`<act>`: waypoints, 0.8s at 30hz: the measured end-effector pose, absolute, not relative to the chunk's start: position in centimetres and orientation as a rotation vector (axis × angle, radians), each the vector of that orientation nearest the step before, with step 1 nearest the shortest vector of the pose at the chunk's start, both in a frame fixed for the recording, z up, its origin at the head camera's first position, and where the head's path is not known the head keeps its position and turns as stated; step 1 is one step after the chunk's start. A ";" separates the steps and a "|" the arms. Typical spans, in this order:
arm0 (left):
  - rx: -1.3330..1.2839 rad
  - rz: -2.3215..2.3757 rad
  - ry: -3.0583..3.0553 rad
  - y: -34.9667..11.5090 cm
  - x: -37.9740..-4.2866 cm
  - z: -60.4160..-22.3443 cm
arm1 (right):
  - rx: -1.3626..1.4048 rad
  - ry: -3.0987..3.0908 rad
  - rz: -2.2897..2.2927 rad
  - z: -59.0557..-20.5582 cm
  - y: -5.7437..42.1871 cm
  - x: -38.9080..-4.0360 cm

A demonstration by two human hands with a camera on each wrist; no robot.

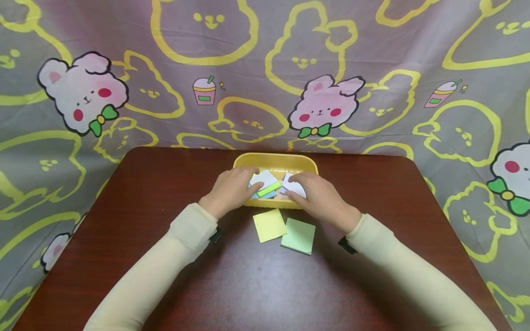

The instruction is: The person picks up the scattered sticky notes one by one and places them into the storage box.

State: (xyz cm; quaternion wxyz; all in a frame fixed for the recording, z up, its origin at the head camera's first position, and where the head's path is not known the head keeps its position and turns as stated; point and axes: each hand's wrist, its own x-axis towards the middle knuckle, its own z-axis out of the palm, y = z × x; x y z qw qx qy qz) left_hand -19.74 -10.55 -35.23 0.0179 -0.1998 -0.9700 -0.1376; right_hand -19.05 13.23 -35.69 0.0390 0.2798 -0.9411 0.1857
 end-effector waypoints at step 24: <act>-0.756 -0.401 -2.953 -9.1 -17.3 -35.0 | 0.903 -2.841 0.565 -36.1 14.2 -17.3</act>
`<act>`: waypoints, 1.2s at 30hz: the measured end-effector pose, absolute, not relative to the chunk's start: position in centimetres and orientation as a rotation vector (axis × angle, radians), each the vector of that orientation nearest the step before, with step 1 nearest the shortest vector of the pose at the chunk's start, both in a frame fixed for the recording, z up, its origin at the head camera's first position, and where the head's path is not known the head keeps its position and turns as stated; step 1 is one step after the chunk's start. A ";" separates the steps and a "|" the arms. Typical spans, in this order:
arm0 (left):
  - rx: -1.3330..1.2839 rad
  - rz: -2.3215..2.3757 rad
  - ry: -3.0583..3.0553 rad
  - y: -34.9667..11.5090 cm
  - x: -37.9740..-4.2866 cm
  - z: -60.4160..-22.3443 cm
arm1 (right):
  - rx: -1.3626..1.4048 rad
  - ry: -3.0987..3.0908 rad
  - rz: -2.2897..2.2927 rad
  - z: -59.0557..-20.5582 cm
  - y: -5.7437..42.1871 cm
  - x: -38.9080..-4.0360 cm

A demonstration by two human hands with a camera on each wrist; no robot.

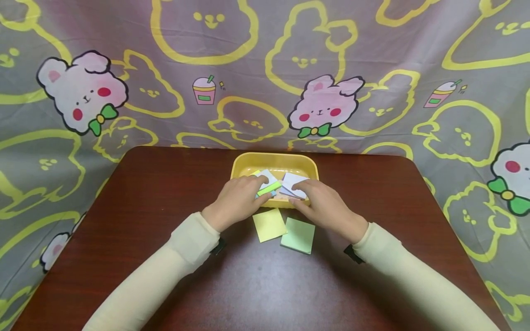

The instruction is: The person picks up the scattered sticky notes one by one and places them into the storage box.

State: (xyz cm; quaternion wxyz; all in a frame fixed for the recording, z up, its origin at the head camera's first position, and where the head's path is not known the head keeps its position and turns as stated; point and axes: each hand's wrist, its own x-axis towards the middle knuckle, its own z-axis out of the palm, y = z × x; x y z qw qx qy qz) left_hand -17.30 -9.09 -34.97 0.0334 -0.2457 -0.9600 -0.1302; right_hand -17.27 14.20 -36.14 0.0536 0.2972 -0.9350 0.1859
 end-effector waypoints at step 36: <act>-0.870 -0.433 -2.943 -9.3 -14.8 -36.7 | 0.980 -2.880 0.592 -39.8 14.6 -14.5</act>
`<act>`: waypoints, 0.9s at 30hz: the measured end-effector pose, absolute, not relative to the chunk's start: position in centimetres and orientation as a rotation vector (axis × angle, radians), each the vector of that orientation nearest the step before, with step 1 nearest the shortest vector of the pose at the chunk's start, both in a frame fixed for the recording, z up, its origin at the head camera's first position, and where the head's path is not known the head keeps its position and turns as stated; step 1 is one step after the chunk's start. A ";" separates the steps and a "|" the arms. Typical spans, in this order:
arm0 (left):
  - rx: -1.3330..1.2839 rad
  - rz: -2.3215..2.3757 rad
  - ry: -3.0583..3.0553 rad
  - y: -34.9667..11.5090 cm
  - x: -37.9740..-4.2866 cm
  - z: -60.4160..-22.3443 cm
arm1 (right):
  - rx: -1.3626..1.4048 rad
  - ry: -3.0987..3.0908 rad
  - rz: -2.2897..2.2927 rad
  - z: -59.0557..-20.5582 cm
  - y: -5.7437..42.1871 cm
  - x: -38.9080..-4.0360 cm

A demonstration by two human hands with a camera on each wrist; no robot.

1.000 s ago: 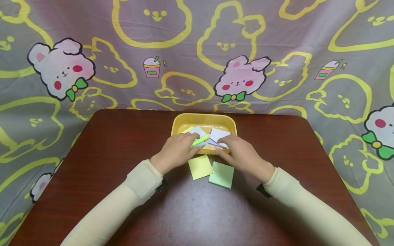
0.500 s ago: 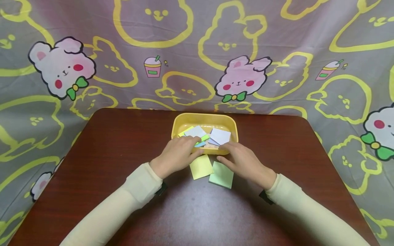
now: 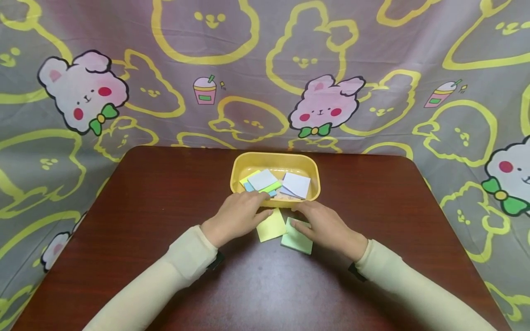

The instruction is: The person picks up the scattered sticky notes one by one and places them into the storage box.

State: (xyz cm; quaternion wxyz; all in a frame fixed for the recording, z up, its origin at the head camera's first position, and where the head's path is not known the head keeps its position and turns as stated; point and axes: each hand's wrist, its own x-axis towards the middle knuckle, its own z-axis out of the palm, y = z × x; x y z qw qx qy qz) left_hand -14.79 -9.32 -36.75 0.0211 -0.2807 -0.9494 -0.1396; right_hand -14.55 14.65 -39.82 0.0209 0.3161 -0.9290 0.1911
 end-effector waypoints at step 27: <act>-0.949 -0.311 -2.940 -8.3 -14.0 -40.2 | 0.981 -3.014 0.392 -42.5 14.9 -14.0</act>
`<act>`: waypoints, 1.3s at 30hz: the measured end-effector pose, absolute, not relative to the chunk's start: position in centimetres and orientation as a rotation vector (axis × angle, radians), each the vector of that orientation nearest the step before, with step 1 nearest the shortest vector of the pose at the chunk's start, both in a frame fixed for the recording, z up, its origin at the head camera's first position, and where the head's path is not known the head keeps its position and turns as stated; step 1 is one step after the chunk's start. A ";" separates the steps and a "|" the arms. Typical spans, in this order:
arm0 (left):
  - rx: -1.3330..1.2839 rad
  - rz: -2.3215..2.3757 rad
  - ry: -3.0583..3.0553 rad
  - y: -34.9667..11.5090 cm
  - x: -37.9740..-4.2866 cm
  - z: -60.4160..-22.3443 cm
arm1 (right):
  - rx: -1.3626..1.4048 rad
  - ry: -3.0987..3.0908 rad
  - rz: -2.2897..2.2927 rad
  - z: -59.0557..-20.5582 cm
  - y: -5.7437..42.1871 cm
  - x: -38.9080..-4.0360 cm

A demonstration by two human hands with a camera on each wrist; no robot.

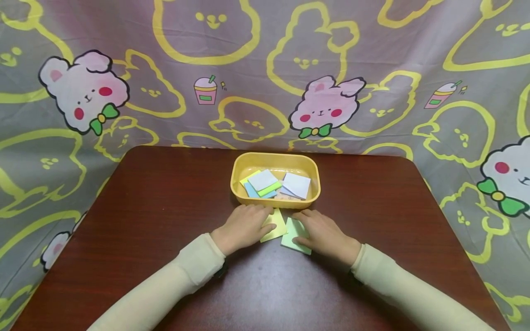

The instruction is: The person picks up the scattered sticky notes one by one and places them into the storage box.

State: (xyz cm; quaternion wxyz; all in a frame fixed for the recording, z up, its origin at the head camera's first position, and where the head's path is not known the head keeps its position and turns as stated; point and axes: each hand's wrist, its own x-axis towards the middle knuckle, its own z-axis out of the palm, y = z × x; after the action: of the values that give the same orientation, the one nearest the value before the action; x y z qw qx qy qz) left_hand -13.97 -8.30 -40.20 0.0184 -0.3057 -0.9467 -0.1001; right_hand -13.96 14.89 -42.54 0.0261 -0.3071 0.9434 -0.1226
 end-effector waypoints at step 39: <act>-0.950 -0.305 -2.967 -8.4 -13.9 -40.6 | -0.978 2.834 -0.627 -41.8 14.6 -14.7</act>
State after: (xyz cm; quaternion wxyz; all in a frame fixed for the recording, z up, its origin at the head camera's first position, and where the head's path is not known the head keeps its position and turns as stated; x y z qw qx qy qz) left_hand -13.86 -8.38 -40.57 0.0058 -0.3034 -0.9478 -0.0974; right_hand -14.70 14.56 -41.82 0.0394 -0.3190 0.9246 -0.2045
